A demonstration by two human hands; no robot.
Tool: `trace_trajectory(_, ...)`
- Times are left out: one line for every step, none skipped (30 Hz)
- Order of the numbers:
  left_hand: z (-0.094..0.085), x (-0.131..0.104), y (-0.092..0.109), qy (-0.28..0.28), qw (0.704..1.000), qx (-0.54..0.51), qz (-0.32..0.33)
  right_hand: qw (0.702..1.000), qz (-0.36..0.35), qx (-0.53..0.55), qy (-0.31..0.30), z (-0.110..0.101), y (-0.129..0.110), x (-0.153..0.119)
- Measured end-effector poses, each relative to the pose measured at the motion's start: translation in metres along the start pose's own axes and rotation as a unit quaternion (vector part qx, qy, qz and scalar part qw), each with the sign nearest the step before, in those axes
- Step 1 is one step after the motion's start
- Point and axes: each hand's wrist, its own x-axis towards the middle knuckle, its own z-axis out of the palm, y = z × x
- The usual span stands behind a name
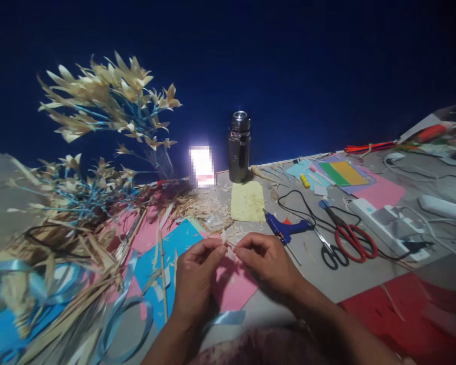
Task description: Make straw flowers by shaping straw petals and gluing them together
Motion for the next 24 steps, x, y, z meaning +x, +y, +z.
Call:
trace_trajectory(0.001, 0.000, 0.002, -0.012, 0.999, 0.041, 0.026, 1.000, 0.002, -0.002, -0.002, -0.002, 0.001, 0.001)
trace_trajectory(0.002, 0.000, 0.004, -0.023, 0.996, 0.073, 0.048, 1.000, 0.009, 0.004, -0.003, -0.002, 0.002, 0.002)
trace_trajectory(0.004, 0.000, 0.005, -0.031, 0.994, 0.089, 0.060, 1.000, 0.015, 0.016, -0.001, -0.003, 0.004, 0.004)
trace_trajectory(0.006, 0.001, 0.006, -0.036, 0.994, 0.085, 0.057, 0.999, 0.020, 0.034, 0.009, -0.002, 0.006, 0.005)
trace_trajectory(0.008, 0.002, 0.007, -0.034, 0.996, 0.064, 0.041, 0.998, 0.020, 0.056, 0.026, -0.002, 0.008, 0.006)
trace_trajectory(0.010, 0.002, 0.006, -0.026, 0.999, 0.032, 0.015, 0.996, 0.017, 0.077, 0.049, 0.000, 0.011, 0.006)
trace_trajectory(0.012, 0.002, 0.005, -0.017, 1.000, -0.004, -0.018, 0.993, 0.012, 0.095, 0.073, 0.001, 0.014, 0.006)
trace_trajectory(0.013, 0.003, 0.002, -0.009, 0.998, -0.041, -0.050, 0.990, 0.005, 0.107, 0.095, 0.003, 0.017, 0.006)
trace_trajectory(0.015, 0.002, 0.000, -0.005, 0.995, -0.071, -0.075, 0.987, -0.002, 0.115, 0.112, 0.005, 0.020, 0.006)
trace_trajectory(0.016, 0.002, -0.003, -0.005, 0.991, -0.097, -0.091, 0.985, -0.007, 0.121, 0.122, 0.008, 0.023, 0.005)
trace_trajectory(0.017, 0.001, -0.006, -0.008, 0.988, -0.117, -0.100, 0.984, -0.012, 0.125, 0.126, 0.010, 0.027, 0.004)
trace_trajectory(0.017, 0.000, -0.009, -0.012, 0.985, -0.134, -0.105, 0.984, -0.017, 0.126, 0.128, 0.012, 0.030, 0.004)
trace_trajectory(0.018, 0.000, -0.011, -0.016, 0.983, -0.147, -0.106, 0.983, -0.024, 0.123, 0.132, 0.014, 0.033, 0.003)
trace_trajectory(0.018, -0.001, -0.012, -0.018, 0.982, -0.154, -0.106, 0.983, -0.030, 0.116, 0.139, 0.016, 0.035, 0.003)
trace_trajectory(0.019, -0.001, -0.014, -0.019, 0.982, -0.156, -0.104, 0.983, -0.036, 0.108, 0.146, 0.018, 0.036, 0.003)
trace_trajectory(0.019, -0.001, -0.014, -0.020, 0.982, -0.155, -0.102, 0.983, -0.039, 0.100, 0.151, 0.019, 0.037, 0.003)
trace_trajectory(0.019, -0.001, -0.015, -0.022, 0.983, -0.153, -0.099, 0.983, -0.039, 0.095, 0.154, 0.019, 0.037, 0.003)
trace_trajectory(0.019, -0.001, -0.016, -0.026, 0.983, -0.152, -0.097, 0.983, -0.037, 0.097, 0.154, 0.019, 0.037, 0.003)
trace_trajectory(0.019, -0.001, -0.016, -0.032, 0.983, -0.154, -0.097, 0.983, -0.030, 0.107, 0.149, 0.019, 0.037, 0.003)
trace_trajectory(0.019, 0.000, -0.017, -0.037, 0.982, -0.158, -0.101, 0.982, -0.018, 0.122, 0.142, 0.018, 0.037, 0.003)
trace_trajectory(0.019, 0.000, -0.018, -0.043, 0.980, -0.161, -0.106, 0.981, -0.005, 0.140, 0.133, 0.018, 0.036, 0.002)
trace_trajectory(0.018, 0.001, -0.020, -0.048, 0.979, -0.165, -0.111, 0.980, 0.008, 0.157, 0.124, 0.017, 0.036, 0.002)
trace_trajectory(0.017, 0.001, -0.021, -0.052, 0.978, -0.167, -0.114, 0.978, 0.019, 0.173, 0.112, 0.016, 0.036, 0.002)
trace_trajectory(0.016, 0.001, -0.022, -0.054, 0.978, -0.165, -0.117, 0.977, 0.027, 0.187, 0.099, 0.015, 0.036, 0.001)
